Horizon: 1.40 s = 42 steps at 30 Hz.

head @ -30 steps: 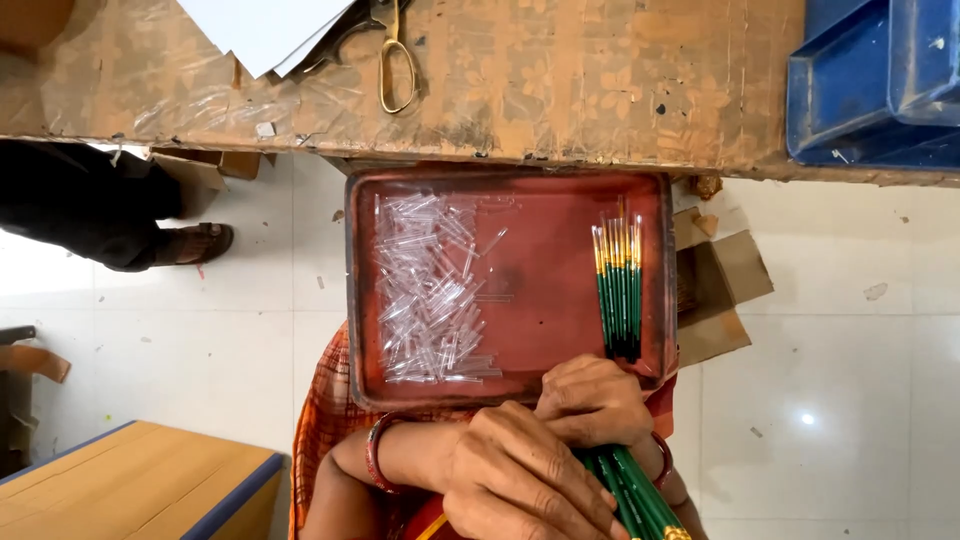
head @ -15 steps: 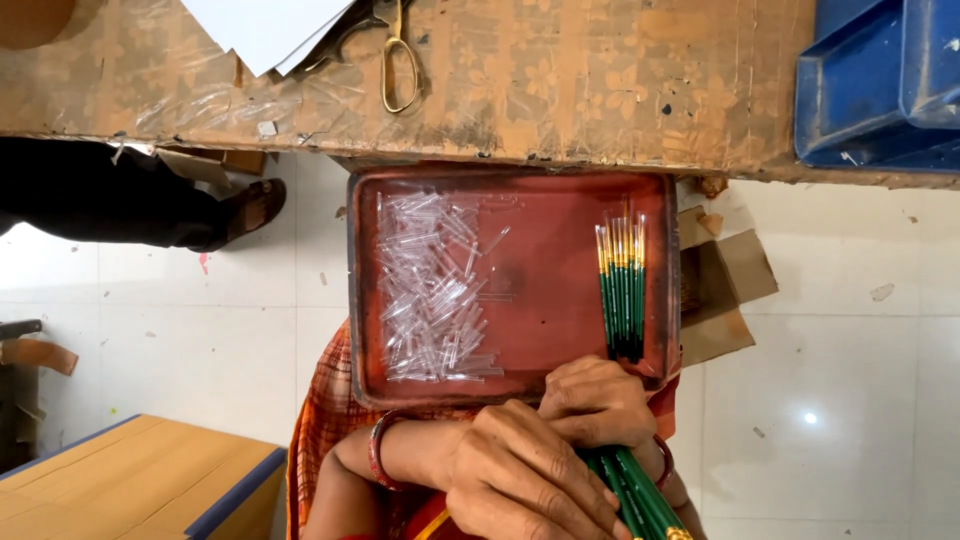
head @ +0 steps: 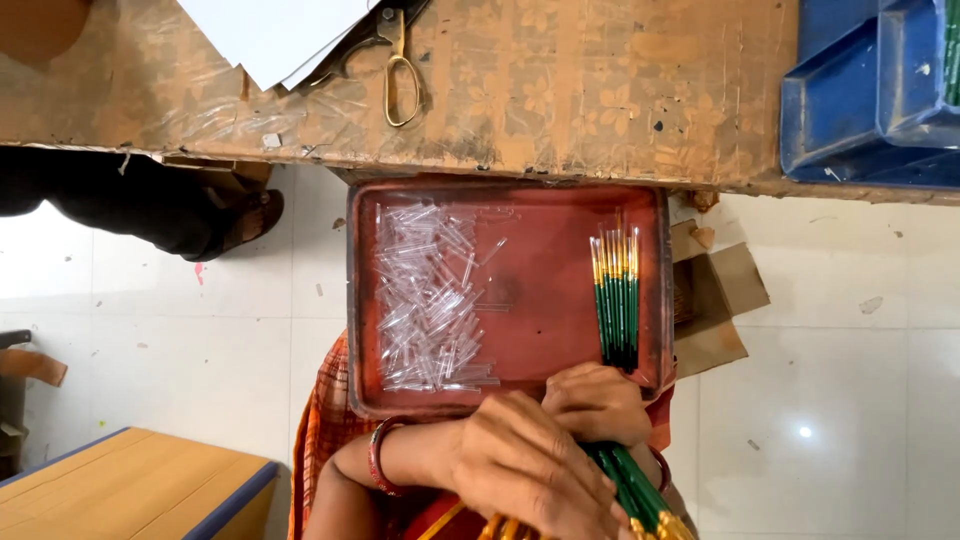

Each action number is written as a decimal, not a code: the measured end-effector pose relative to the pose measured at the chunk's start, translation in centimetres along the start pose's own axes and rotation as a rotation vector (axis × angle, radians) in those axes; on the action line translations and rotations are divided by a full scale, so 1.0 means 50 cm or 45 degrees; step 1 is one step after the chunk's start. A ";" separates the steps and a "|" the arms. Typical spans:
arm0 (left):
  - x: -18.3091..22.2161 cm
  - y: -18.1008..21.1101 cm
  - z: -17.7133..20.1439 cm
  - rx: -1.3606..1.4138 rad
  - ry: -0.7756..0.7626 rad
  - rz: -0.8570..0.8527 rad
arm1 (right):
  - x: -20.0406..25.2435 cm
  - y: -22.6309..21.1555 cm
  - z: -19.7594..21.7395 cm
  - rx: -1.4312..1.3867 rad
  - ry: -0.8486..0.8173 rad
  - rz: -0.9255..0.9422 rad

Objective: Sorting paintbrushes and placing protective plastic caps on them.

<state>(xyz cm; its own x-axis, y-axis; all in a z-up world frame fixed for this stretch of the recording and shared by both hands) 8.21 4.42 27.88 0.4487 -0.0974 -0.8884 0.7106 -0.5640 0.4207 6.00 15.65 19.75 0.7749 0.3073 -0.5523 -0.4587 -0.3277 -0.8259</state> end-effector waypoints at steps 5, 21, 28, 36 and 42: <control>0.131 -0.184 0.040 -0.390 0.455 0.761 | 0.150 0.192 0.063 -0.068 0.367 -0.328; 0.318 -0.381 0.111 -0.374 0.428 1.466 | 0.351 0.403 0.124 -0.219 0.952 -0.962; 0.406 -0.425 0.118 -0.279 0.373 1.576 | 0.359 0.412 0.124 -0.218 0.956 -0.980; 0.424 -0.441 0.111 -0.135 0.344 1.568 | 0.358 0.421 0.111 -0.136 0.945 -1.010; 0.445 -0.429 0.083 -0.143 0.050 1.942 | 0.378 0.413 0.153 -0.078 1.201 -0.763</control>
<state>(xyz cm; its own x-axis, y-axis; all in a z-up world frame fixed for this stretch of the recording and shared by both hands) 0.72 10.96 -1.68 0.7791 -0.4866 0.3952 -0.3918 0.1141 0.9129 7.87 21.52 -8.61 0.8950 -0.3617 0.2611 0.1010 -0.4056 -0.9084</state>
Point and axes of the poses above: each hand's wrist, its own x-axis away from the middle knuckle, its own z-axis out of the back of the hand, y = z × x, the point moved 9 cm from there along -x, towards the middle knuckle, and after that the axes turned 12 degrees about y, right-handed, at the moved point
